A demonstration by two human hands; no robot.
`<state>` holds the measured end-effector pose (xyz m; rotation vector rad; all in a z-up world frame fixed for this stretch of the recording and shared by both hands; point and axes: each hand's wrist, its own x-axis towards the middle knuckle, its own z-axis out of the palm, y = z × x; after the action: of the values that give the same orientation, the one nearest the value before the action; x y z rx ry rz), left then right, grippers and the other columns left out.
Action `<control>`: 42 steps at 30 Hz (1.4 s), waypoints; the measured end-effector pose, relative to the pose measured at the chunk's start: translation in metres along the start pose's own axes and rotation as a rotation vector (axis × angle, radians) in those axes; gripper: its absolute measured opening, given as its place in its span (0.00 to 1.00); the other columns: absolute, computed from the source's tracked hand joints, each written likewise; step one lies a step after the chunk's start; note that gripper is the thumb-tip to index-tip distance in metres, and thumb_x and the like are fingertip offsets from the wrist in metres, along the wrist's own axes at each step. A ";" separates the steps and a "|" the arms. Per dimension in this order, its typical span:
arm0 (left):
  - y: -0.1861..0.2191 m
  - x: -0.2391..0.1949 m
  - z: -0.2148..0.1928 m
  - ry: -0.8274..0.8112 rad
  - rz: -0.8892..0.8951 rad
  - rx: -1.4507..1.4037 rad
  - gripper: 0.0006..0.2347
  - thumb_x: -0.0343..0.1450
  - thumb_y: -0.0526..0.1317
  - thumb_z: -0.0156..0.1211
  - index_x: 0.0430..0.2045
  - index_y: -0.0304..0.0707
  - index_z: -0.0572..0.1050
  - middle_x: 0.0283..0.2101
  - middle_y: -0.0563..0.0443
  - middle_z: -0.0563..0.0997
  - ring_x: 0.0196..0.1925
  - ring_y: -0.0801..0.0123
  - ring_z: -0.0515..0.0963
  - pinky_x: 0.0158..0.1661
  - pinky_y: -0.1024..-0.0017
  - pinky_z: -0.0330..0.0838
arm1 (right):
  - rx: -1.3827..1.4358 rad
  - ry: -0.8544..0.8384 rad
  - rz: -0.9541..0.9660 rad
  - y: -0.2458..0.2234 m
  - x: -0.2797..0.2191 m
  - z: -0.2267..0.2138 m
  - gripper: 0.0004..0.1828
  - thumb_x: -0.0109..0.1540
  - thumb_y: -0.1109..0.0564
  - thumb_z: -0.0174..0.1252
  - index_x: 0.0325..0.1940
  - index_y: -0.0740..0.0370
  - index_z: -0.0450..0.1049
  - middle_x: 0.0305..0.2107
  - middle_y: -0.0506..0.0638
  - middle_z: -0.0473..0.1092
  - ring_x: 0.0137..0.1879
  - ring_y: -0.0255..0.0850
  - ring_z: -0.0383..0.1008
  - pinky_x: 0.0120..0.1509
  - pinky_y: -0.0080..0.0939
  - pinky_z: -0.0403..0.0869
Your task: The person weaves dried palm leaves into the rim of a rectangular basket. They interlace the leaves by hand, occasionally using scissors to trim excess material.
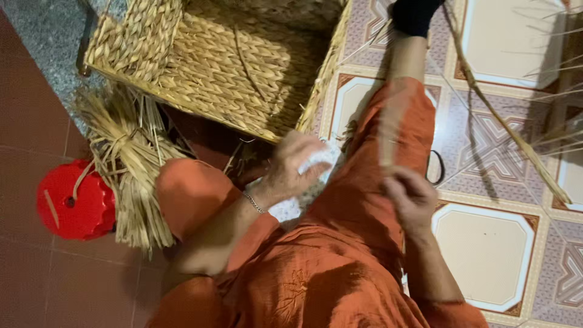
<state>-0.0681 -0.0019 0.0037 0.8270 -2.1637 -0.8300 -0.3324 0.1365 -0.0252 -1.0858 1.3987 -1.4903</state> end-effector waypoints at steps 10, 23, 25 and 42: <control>-0.002 -0.018 -0.033 0.201 -0.524 -0.838 0.10 0.79 0.36 0.55 0.47 0.27 0.79 0.42 0.48 0.83 0.38 0.78 0.78 0.40 0.79 0.77 | -0.233 -0.373 0.132 -0.025 0.032 0.080 0.05 0.64 0.61 0.64 0.41 0.66 0.81 0.24 0.45 0.76 0.28 0.28 0.67 0.31 0.29 0.65; 0.008 -0.047 -0.062 0.367 -0.667 -0.817 0.10 0.75 0.36 0.58 0.48 0.31 0.77 0.38 0.51 0.82 0.33 0.76 0.81 0.35 0.79 0.78 | 0.021 -0.514 0.389 -0.011 0.029 0.075 0.07 0.67 0.60 0.60 0.44 0.68 0.78 0.31 0.44 0.75 0.35 0.31 0.71 0.39 0.31 0.71; 0.017 -0.056 -0.042 0.157 -0.619 -0.623 0.11 0.71 0.34 0.63 0.46 0.31 0.77 0.36 0.47 0.84 0.29 0.74 0.82 0.30 0.77 0.81 | 0.064 -0.552 0.289 -0.013 0.028 0.092 0.07 0.68 0.60 0.60 0.45 0.68 0.77 0.34 0.45 0.76 0.39 0.32 0.73 0.44 0.31 0.74; 0.017 -0.067 -0.023 0.595 -0.436 -0.847 0.08 0.77 0.32 0.60 0.49 0.29 0.76 0.42 0.48 0.82 0.41 0.73 0.82 0.43 0.74 0.83 | -0.342 -0.543 0.028 -0.038 0.032 0.083 0.07 0.64 0.62 0.64 0.44 0.68 0.79 0.33 0.49 0.76 0.37 0.32 0.73 0.39 0.32 0.72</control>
<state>-0.0178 0.0502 0.0060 0.9248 -0.9691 -1.3605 -0.2632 0.0826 0.0159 -1.5350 1.2845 -0.8501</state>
